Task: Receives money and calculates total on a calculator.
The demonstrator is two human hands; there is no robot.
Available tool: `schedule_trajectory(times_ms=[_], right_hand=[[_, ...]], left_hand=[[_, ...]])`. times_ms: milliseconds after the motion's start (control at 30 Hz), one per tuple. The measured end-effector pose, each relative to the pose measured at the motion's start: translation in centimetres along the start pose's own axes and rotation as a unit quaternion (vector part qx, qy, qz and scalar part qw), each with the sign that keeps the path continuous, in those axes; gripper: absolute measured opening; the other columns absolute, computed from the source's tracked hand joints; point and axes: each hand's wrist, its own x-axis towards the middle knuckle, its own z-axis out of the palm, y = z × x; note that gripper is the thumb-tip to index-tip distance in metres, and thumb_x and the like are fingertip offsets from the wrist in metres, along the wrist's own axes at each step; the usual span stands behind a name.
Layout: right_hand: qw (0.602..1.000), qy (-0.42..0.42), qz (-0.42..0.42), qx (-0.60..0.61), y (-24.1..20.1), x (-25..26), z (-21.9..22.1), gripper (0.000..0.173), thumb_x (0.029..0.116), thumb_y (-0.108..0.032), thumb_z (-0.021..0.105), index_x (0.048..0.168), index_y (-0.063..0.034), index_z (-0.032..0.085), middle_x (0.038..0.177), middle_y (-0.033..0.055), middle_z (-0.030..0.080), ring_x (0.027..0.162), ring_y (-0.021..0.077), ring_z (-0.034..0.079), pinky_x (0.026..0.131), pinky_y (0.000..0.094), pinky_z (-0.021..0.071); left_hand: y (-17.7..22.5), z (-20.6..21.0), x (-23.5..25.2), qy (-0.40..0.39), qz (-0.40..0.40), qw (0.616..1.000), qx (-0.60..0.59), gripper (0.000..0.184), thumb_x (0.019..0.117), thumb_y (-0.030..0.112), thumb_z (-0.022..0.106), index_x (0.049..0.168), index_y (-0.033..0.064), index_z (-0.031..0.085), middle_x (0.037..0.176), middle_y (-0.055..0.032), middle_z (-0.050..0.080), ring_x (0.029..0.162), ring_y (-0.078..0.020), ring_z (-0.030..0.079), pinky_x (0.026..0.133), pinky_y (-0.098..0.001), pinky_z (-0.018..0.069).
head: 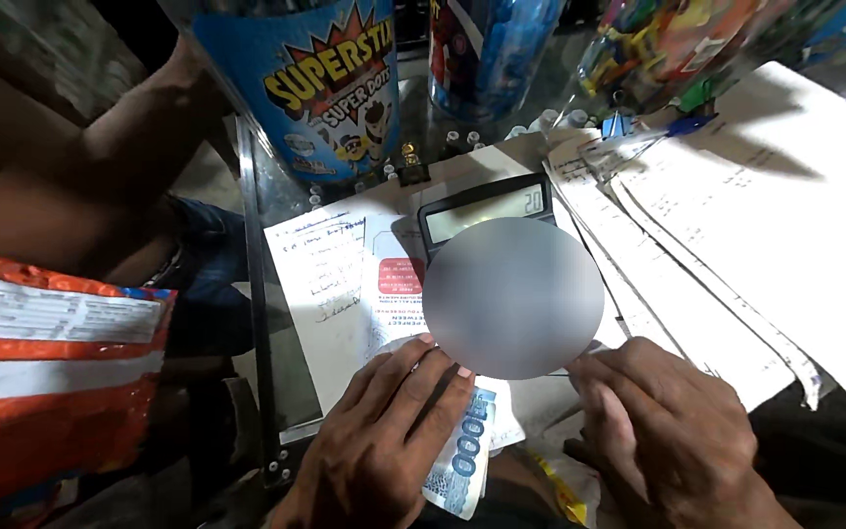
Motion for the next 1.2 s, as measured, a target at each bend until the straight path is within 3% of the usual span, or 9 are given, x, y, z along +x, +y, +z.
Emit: schedule_trajectory(times_ms=[100, 200, 333, 667, 1200], right_hand=[[0.999, 0.016, -0.010, 0.028, -0.4, -0.7, -0.6, 0.041, 0.1090, -0.033, 0.041, 0.107, -0.0072, 0.072, 0.076, 0.0090, 0.063, 0.071, 0.0193, 0.060, 0.061, 0.0300, 0.0471], [0.999, 0.021, 0.032, -0.014, 0.2, -1.1, -0.9, 0.034, 0.1053, -0.035, 0.055, 0.115, -0.0063, 0.071, 0.080, 0.0118, 0.065, 0.072, 0.0210, 0.062, 0.061, 0.0312, 0.0496], [0.991, -0.039, 0.099, -0.086, 1.6, -0.9, -1.2, 0.049, 0.1013, -0.041, 0.062, 0.125, 0.0017, 0.069, 0.082, 0.0164, 0.066, 0.067, 0.0238, 0.061, 0.055, 0.0336, 0.0478], [0.990, -0.055, 0.102, -0.083, 2.2, -0.7, -0.7, 0.041, 0.1032, -0.037, 0.059, 0.119, -0.0028, 0.075, 0.080, 0.0149, 0.066, 0.065, 0.0241, 0.061, 0.052, 0.0343, 0.0446], [0.992, -0.030, 0.098, -0.066, 2.4, -1.1, -0.3, 0.038, 0.1026, -0.035, 0.062, 0.116, -0.0028, 0.076, 0.083, 0.0158, 0.069, 0.071, 0.0231, 0.064, 0.059, 0.0325, 0.0479]], left_hand=[[0.1, 0.0, -0.1, 0.006, -0.004, 1.000, -0.006, 0.035, 0.1026, 0.014, 0.047, 0.133, 0.0127, 0.064, 0.134, -0.0109, 0.066, 0.132, -0.0282, 0.056, 0.108, -0.0393, 0.0458], [0.1, 0.0, 0.0, 0.005, -0.003, 1.000, 0.001, 0.035, 0.1023, 0.015, 0.047, 0.133, 0.0128, 0.064, 0.134, -0.0105, 0.067, 0.131, -0.0276, 0.057, 0.108, -0.0391, 0.0462], [0.0, 0.1, 0.0, 0.007, -0.002, 1.000, 0.003, 0.035, 0.1021, 0.015, 0.048, 0.133, 0.0134, 0.064, 0.134, -0.0105, 0.066, 0.132, -0.0279, 0.057, 0.108, -0.0393, 0.0463], [0.2, 0.1, 0.0, 0.018, -0.009, 1.000, 0.004, 0.033, 0.1026, 0.014, 0.048, 0.132, 0.0121, 0.064, 0.133, -0.0100, 0.067, 0.132, -0.0256, 0.057, 0.109, -0.0374, 0.0464], [0.2, 0.2, 0.0, 0.016, -0.011, 1.000, 0.004, 0.033, 0.1022, 0.013, 0.049, 0.131, 0.0119, 0.065, 0.135, -0.0109, 0.066, 0.131, -0.0264, 0.057, 0.108, -0.0375, 0.0465]])
